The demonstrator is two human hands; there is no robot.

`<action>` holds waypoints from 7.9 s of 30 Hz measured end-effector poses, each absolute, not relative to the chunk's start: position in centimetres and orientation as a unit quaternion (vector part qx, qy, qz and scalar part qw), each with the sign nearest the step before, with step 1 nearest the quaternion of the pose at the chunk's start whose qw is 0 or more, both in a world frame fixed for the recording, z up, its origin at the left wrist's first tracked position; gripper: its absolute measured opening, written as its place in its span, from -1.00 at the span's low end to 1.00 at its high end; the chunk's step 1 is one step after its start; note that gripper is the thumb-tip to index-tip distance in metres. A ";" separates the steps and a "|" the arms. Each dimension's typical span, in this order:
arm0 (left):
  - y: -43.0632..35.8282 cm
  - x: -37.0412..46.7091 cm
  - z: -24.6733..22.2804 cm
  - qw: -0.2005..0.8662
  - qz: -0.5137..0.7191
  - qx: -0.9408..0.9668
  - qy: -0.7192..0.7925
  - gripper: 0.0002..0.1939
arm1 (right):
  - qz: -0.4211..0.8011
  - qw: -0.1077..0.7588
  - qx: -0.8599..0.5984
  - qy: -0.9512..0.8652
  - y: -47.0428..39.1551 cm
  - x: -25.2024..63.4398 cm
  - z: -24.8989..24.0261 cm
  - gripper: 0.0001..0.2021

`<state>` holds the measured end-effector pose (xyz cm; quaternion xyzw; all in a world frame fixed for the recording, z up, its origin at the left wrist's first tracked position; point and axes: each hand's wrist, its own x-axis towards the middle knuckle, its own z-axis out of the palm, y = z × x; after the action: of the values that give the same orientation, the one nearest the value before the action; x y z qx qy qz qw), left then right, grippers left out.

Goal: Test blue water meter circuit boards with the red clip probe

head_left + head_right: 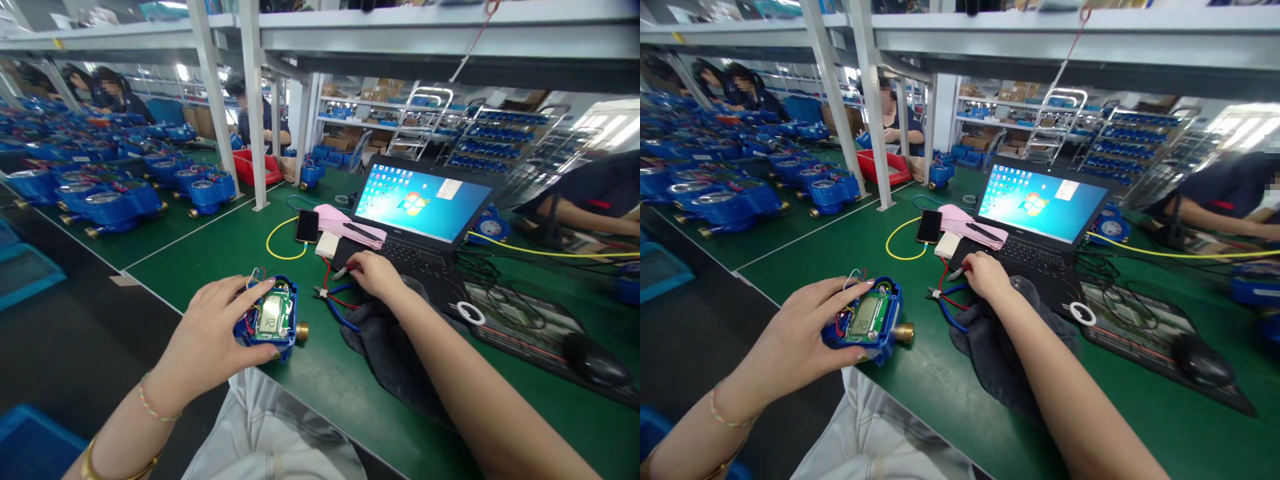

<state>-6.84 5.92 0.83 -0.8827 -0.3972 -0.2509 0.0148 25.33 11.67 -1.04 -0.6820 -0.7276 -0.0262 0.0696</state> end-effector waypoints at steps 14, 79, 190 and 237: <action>4.9 -6.6 -0.2 0.033 -0.263 -0.864 -0.428 -0.20 | -0.078 0.601 -0.555 -0.570 10.3 24.3 5.0 -0.83; 1.5 -4.9 -1.6 -0.033 -0.397 -0.781 -0.481 -0.47 | 0.163 0.341 -0.438 -0.816 2.7 11.9 3.3 -0.95; 2.8 -5.5 -2.0 0.091 -0.353 -0.815 -0.450 -0.49 | 0.282 0.370 -0.390 -0.795 3.8 11.4 2.9 -0.88; 2.1 -4.6 -1.0 -0.043 -0.407 -0.768 -0.493 -0.56 | 0.178 0.341 -0.403 -0.830 3.2 12.2 3.5 -0.94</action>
<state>-4.55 2.07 -0.97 -0.7679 -0.4927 -0.4071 -0.0430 12.23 3.19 3.50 -0.4032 -0.8303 0.1776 0.3413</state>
